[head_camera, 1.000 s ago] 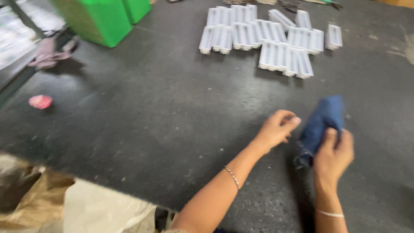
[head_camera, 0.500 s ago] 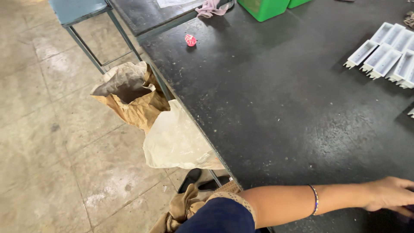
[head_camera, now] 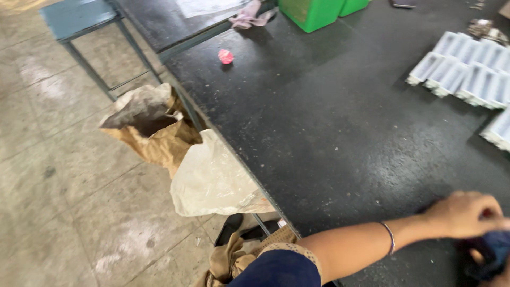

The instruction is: The person wipes multiple small white plastic rectangular parts with a blue cloth on a dark table. They handle the parts one at a time, wiping each and placing them into a growing stack. A white bottle is visible nearby but not used.

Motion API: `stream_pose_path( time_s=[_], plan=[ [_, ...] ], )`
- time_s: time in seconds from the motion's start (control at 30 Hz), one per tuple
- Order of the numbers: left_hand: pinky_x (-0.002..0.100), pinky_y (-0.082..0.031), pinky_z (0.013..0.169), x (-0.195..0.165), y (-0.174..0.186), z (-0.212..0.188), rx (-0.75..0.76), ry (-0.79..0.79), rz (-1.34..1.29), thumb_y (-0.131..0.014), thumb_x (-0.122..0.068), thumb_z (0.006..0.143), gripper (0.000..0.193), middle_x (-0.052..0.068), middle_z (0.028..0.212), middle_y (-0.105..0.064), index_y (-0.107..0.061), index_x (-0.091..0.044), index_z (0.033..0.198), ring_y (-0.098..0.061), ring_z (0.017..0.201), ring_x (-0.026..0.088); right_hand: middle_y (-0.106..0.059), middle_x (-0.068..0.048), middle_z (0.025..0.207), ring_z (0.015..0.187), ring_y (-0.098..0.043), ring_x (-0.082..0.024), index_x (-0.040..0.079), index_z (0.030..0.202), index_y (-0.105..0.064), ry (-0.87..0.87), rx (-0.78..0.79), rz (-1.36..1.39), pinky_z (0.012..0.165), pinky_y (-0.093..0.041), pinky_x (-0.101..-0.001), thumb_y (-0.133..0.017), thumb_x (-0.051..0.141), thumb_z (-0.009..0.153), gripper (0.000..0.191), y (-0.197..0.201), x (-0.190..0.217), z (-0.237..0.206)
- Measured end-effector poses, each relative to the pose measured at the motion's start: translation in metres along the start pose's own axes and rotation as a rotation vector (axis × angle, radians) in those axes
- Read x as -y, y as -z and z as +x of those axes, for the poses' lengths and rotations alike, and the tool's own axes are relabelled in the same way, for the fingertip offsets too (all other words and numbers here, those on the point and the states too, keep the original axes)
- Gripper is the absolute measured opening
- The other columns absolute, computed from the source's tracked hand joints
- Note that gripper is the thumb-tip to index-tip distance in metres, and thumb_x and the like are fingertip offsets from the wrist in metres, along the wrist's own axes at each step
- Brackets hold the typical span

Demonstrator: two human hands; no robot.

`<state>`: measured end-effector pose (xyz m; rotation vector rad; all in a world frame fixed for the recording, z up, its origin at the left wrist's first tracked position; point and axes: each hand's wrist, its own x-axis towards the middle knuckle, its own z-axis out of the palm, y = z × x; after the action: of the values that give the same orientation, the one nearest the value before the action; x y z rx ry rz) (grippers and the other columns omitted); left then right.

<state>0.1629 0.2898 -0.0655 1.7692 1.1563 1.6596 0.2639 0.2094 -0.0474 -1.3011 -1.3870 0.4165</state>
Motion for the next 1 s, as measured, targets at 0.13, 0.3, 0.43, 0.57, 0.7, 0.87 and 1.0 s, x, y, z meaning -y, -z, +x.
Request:
stream_pose_path(
  time_s=[0.13,0.3,0.43,0.57,0.7,0.87,1.0],
  plan=[
    [0.038,-0.057,0.081,-0.014,0.023,0.003,-0.012,0.106,-0.089,-0.064,-0.047,0.101,0.039,0.010,0.088,-0.074,-0.068,-0.009,0.091,-0.072,0.088,0.027,-0.061,-0.024,0.138,0.119,-0.060,-0.031,-0.010,0.143,-0.051,0.100,-0.031,-0.068,0.106,-0.049,-0.0453,-0.054,0.015,0.115,0.037,0.012,0.006,-0.014],
    [0.043,-0.056,0.080,-0.032,0.061,0.001,-0.009,0.190,-0.058,-0.066,-0.037,0.097,0.028,0.013,0.094,-0.074,-0.070,-0.009,0.098,-0.071,0.089,0.032,-0.063,-0.017,0.117,0.106,-0.060,-0.022,-0.008,0.125,-0.052,-0.067,-0.058,-0.097,0.096,-0.052,-0.0376,-0.057,0.008,0.112,0.021,0.028,0.034,-0.063],
    [0.041,-0.057,0.076,-0.039,0.081,0.002,-0.021,0.253,-0.132,-0.068,-0.036,0.094,0.028,0.013,0.090,-0.075,-0.070,-0.009,0.099,-0.074,0.085,0.030,-0.066,-0.021,0.116,0.109,-0.063,-0.027,-0.009,0.131,-0.054,-0.043,-0.129,-0.336,0.100,-0.048,-0.0394,-0.059,0.009,0.118,0.023,0.054,0.047,-0.106],
    [0.036,-0.056,0.075,-0.041,0.087,0.003,-0.022,0.232,-0.171,-0.070,-0.033,0.093,0.026,0.011,0.087,-0.074,-0.071,-0.007,0.099,-0.072,0.079,0.024,-0.056,-0.032,0.139,0.127,-0.053,-0.045,-0.013,0.138,-0.049,0.143,-0.362,-0.618,0.111,-0.038,-0.0472,-0.063,0.009,0.111,0.037,0.060,0.036,-0.111],
    [0.033,-0.057,0.072,-0.043,0.089,-0.004,0.025,0.277,-0.259,-0.069,-0.029,0.093,0.023,0.007,0.079,-0.076,-0.070,-0.006,0.096,-0.073,0.073,0.019,-0.057,-0.027,0.133,0.123,-0.055,-0.040,-0.005,0.140,-0.051,0.023,-0.383,-0.427,0.108,-0.040,-0.0451,-0.058,0.012,0.109,0.036,0.057,0.029,-0.107],
    [0.033,-0.054,0.070,-0.048,0.094,-0.009,-0.013,0.212,-0.200,-0.070,-0.026,0.093,0.020,0.006,0.079,-0.074,-0.070,-0.005,0.095,-0.071,0.072,0.018,-0.061,-0.020,0.128,0.119,-0.058,-0.033,-0.002,0.136,-0.052,-0.190,-0.443,-0.304,0.104,-0.042,-0.0422,-0.057,0.017,0.107,0.035,0.051,0.041,-0.106],
    [0.029,-0.054,0.066,-0.047,0.105,-0.003,-0.011,0.331,-0.365,-0.069,-0.025,0.094,0.020,0.005,0.073,-0.072,-0.069,-0.005,0.089,-0.068,0.065,0.012,-0.063,-0.020,0.125,0.118,-0.059,-0.033,-0.002,0.132,-0.056,-0.164,-0.442,-0.386,0.105,-0.044,-0.0425,-0.059,0.017,0.107,0.032,0.044,0.048,-0.106]
  ],
)
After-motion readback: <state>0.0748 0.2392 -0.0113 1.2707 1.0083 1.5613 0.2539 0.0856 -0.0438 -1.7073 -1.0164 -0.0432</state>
